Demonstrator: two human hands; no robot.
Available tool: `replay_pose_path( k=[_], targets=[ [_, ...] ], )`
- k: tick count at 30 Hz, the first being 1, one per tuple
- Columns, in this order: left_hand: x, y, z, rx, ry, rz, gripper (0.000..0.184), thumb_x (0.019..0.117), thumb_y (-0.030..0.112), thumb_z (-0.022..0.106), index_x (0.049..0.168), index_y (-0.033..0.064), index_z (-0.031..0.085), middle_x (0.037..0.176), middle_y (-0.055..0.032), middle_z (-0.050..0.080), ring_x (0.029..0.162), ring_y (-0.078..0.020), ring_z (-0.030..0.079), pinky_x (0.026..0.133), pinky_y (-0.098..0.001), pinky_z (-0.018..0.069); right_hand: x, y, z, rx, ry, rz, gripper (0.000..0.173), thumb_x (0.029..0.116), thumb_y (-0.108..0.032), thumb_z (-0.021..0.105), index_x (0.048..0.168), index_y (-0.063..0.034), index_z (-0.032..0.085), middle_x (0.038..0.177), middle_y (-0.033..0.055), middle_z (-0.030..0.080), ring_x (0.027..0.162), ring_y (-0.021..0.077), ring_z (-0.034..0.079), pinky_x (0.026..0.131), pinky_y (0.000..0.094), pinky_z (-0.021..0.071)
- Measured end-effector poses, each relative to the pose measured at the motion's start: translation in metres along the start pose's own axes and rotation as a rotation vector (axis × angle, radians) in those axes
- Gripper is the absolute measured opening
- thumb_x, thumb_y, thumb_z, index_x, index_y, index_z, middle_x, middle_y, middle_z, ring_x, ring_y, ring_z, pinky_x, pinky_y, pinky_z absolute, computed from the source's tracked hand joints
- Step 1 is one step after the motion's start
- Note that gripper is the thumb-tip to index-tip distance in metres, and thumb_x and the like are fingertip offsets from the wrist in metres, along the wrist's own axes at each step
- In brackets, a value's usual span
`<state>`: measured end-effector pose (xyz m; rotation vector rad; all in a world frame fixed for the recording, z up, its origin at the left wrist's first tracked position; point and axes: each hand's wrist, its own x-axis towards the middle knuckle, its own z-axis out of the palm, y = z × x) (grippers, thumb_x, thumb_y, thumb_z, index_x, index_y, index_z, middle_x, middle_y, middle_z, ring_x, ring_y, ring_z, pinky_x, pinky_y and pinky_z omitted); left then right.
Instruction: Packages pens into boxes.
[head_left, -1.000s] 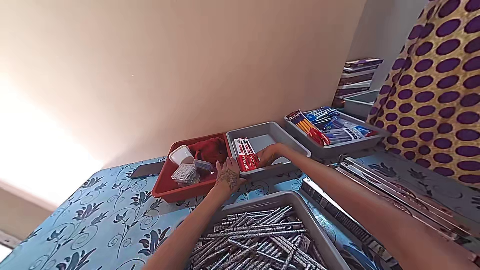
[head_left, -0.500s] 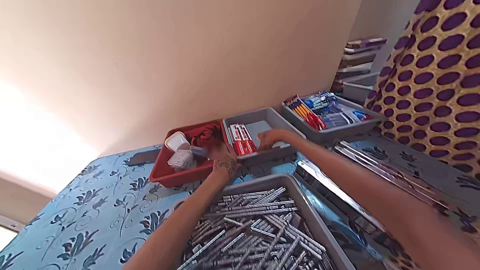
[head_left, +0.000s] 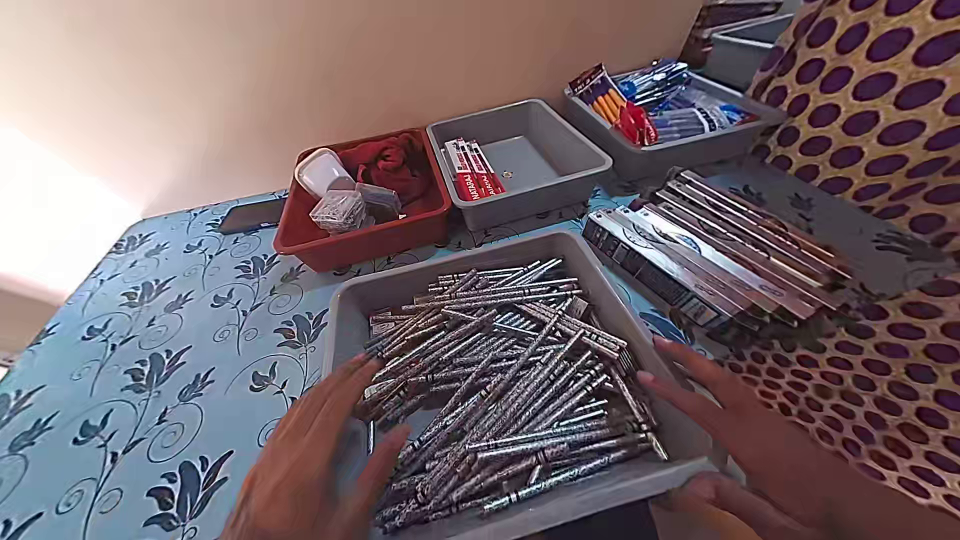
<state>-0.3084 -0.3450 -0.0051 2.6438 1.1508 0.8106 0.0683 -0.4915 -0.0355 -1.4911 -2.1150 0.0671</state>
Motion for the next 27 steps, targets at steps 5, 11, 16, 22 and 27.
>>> replay_pose_path(
  k=[5,11,16,22,27],
  targets=[
    [-0.066,0.002,0.016,-0.294,0.204,-0.266,0.082,0.1046,0.043,0.052,0.15,-0.0189,0.024,0.157,-0.0435,0.018,0.153,-0.0311,0.025,0.117,-0.0365,0.0355,0.005,-0.009,0.063,0.308,0.526,0.024,0.052,0.1064,-0.051,0.042,0.146,-0.0195,0.05,0.16,0.003,0.044,0.149,0.0144,0.038,0.122,0.0352,0.0352],
    [-0.084,0.0,0.039,-0.548,0.381,-0.366,0.09,0.1058,0.048,0.044,0.145,-0.0259,0.012,0.155,-0.038,0.027,0.147,-0.0112,0.035,0.117,-0.0233,0.0353,0.032,-0.022,0.094,0.484,0.849,0.074,0.045,0.1001,-0.033,0.053,0.145,-0.0243,0.054,0.149,-0.0039,0.057,0.142,0.0131,0.049,0.119,0.0349,0.0403],
    [-0.085,0.011,0.041,-0.535,0.356,-0.36,0.078,0.0989,0.031,0.054,0.14,-0.0288,0.025,0.145,-0.0349,0.039,0.133,0.0014,0.044,0.11,-0.015,0.038,0.046,-0.042,0.114,0.903,0.941,0.319,0.071,0.0946,-0.032,0.055,0.147,0.0126,0.034,0.144,0.005,0.055,0.128,0.0034,0.056,0.107,0.0228,0.0477],
    [-0.069,-0.009,0.023,-0.55,0.199,-0.435,0.081,0.0938,0.026,0.059,0.152,-0.0174,0.023,0.157,-0.0344,0.029,0.144,-0.012,0.039,0.116,-0.022,0.0348,0.046,-0.04,0.117,0.857,0.967,0.312,0.076,0.0959,-0.039,0.056,0.145,0.0145,0.036,0.143,0.006,0.057,0.126,0.002,0.057,0.107,0.0223,0.0483],
    [-0.057,-0.02,0.013,-0.481,0.059,-0.576,0.08,0.0937,0.037,0.06,0.162,0.0109,0.028,0.155,-0.0142,0.046,0.134,-0.0114,0.053,0.108,-0.0298,0.0473,0.029,-0.035,0.119,0.793,0.897,0.401,0.084,0.0957,-0.049,0.057,0.147,0.0123,0.033,0.147,0.0024,0.054,0.131,0.0004,0.053,0.112,0.0237,0.044]
  ],
)
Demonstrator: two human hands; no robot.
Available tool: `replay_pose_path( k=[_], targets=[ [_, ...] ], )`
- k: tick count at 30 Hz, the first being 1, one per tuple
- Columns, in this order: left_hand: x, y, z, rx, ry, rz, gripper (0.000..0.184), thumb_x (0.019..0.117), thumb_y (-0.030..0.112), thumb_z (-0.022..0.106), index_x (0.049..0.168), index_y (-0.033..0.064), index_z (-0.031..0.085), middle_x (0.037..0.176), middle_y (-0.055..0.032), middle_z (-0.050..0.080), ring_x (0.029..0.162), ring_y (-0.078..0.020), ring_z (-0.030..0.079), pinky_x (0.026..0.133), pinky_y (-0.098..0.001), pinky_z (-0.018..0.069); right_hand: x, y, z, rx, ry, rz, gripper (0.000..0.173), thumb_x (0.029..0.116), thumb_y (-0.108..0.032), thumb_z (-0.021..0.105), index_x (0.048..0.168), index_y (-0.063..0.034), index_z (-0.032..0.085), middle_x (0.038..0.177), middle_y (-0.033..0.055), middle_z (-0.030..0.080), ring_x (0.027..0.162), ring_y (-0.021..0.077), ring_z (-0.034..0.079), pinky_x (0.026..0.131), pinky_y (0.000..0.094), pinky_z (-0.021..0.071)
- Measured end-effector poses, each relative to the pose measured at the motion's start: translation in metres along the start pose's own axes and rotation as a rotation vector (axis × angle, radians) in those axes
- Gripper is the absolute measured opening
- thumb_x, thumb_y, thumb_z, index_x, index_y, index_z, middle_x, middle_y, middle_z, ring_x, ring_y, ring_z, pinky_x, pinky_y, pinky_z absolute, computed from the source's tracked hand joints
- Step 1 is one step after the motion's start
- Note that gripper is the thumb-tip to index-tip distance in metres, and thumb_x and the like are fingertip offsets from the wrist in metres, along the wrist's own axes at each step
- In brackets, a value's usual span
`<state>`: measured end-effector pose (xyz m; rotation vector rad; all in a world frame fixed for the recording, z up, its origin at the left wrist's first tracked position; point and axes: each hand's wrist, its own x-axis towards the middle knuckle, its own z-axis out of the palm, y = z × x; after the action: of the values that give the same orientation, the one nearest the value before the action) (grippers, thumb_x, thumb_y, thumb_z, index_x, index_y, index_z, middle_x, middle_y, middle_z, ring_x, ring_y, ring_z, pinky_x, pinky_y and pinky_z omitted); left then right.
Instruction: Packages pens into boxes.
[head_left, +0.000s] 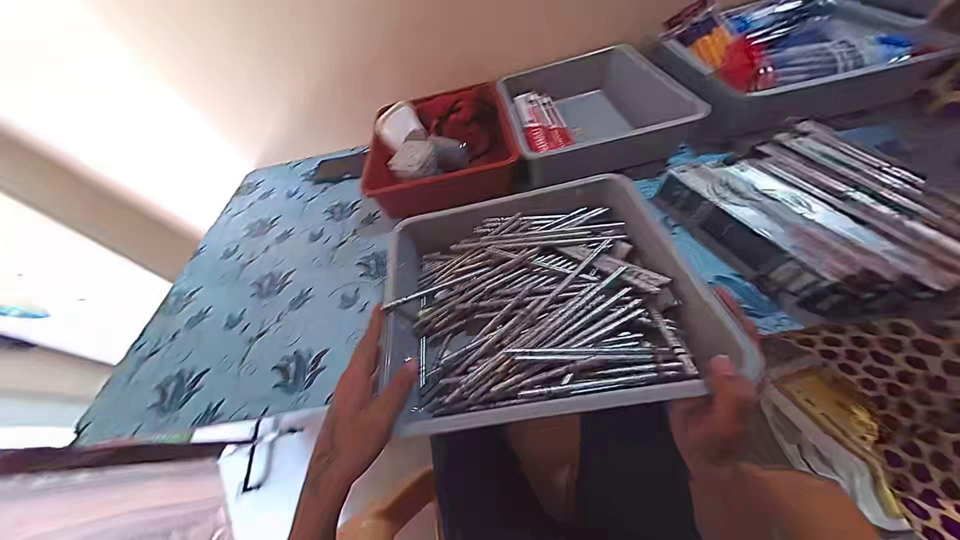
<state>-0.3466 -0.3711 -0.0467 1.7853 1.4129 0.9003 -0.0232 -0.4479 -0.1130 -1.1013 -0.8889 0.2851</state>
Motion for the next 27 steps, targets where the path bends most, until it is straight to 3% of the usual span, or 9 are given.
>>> replay_pose_path(
  k=[2,5,11,16,19,21,24,27],
  targets=[
    [0.004,0.003,-0.002,0.051,-0.043,-0.014,0.082,0.0959,0.039,0.059,0.165,0.0194,0.019,0.158,-0.0107,0.043,0.137,-0.011,0.05,0.111,-0.0332,0.0436,0.002,0.003,-0.003,-0.025,0.003,0.021,0.089,0.0953,-0.048,0.054,0.145,0.02,0.025,0.142,0.0065,0.053,0.128,-0.0021,0.053,0.11,0.0202,0.0437],
    [0.007,0.006,-0.006,0.126,-0.104,-0.023,0.081,0.097,0.04,0.059,0.165,0.0241,0.018,0.164,-0.008,0.035,0.145,-0.0152,0.041,0.116,-0.0405,0.0373,0.008,0.001,-0.006,-0.012,-0.041,-0.011,0.084,0.0942,-0.051,0.056,0.15,0.0065,0.032,0.144,-0.0011,0.056,0.13,0.0015,0.055,0.112,0.0251,0.0443],
    [0.016,0.018,-0.008,0.372,-0.076,0.035,0.07,0.0996,0.034,0.058,0.161,0.0134,0.032,0.158,-0.0206,0.039,0.144,-0.0346,0.042,0.111,-0.0559,0.0392,0.009,0.001,-0.004,-0.001,-0.061,-0.006,0.086,0.093,-0.056,0.056,0.151,0.0034,0.033,0.145,-0.0008,0.055,0.131,0.0035,0.054,0.113,0.027,0.0442],
    [0.036,0.035,0.004,0.574,-0.18,-0.018,0.053,0.1039,0.035,0.057,0.147,0.0035,0.053,0.157,-0.0275,0.035,0.141,-0.0423,0.042,0.11,-0.0592,0.0385,-0.002,-0.006,0.02,0.039,0.166,0.055,0.074,0.0953,-0.038,0.047,0.145,0.0133,0.027,0.138,0.0042,0.052,0.126,-0.0012,0.054,0.108,0.0207,0.0446],
    [0.047,0.037,0.007,0.59,-0.192,-0.061,0.051,0.1031,0.037,0.059,0.142,0.0034,0.057,0.153,-0.0294,0.038,0.135,-0.0435,0.048,0.105,-0.0599,0.0423,-0.007,-0.006,0.021,0.026,0.185,0.032,0.074,0.0994,-0.039,0.045,0.141,0.0191,0.027,0.136,0.0049,0.054,0.125,-0.0037,0.054,0.108,0.0193,0.0444],
    [0.051,0.036,0.007,0.583,-0.187,-0.058,0.05,0.1039,0.036,0.058,0.141,0.0031,0.057,0.151,-0.0287,0.04,0.133,-0.0434,0.05,0.104,-0.0599,0.0433,-0.013,-0.013,0.023,0.032,0.198,0.061,0.06,0.1018,-0.038,0.045,0.131,0.0134,0.035,0.123,-0.0037,0.057,0.118,-0.007,0.056,0.105,0.018,0.0463],
    [0.059,0.03,0.003,0.563,-0.193,-0.013,0.044,0.1065,0.025,0.053,0.144,0.0016,0.054,0.153,-0.0302,0.039,0.136,-0.0451,0.047,0.106,-0.0621,0.0411,-0.024,-0.026,0.036,0.094,0.263,0.14,0.046,0.1016,-0.03,0.044,0.126,0.0085,0.039,0.115,-0.0071,0.059,0.112,-0.007,0.059,0.102,0.0187,0.0485],
    [0.084,0.015,-0.014,0.513,-0.206,0.116,0.04,0.106,0.016,0.051,0.143,0.0017,0.056,0.149,-0.0327,0.043,0.136,-0.0487,0.045,0.107,-0.0667,0.0373,-0.055,-0.03,0.053,0.131,0.252,0.144,0.067,0.1006,-0.046,0.055,0.134,0.008,0.035,0.121,-0.0106,0.059,0.118,-0.0084,0.056,0.106,0.0197,0.0458]
  ],
)
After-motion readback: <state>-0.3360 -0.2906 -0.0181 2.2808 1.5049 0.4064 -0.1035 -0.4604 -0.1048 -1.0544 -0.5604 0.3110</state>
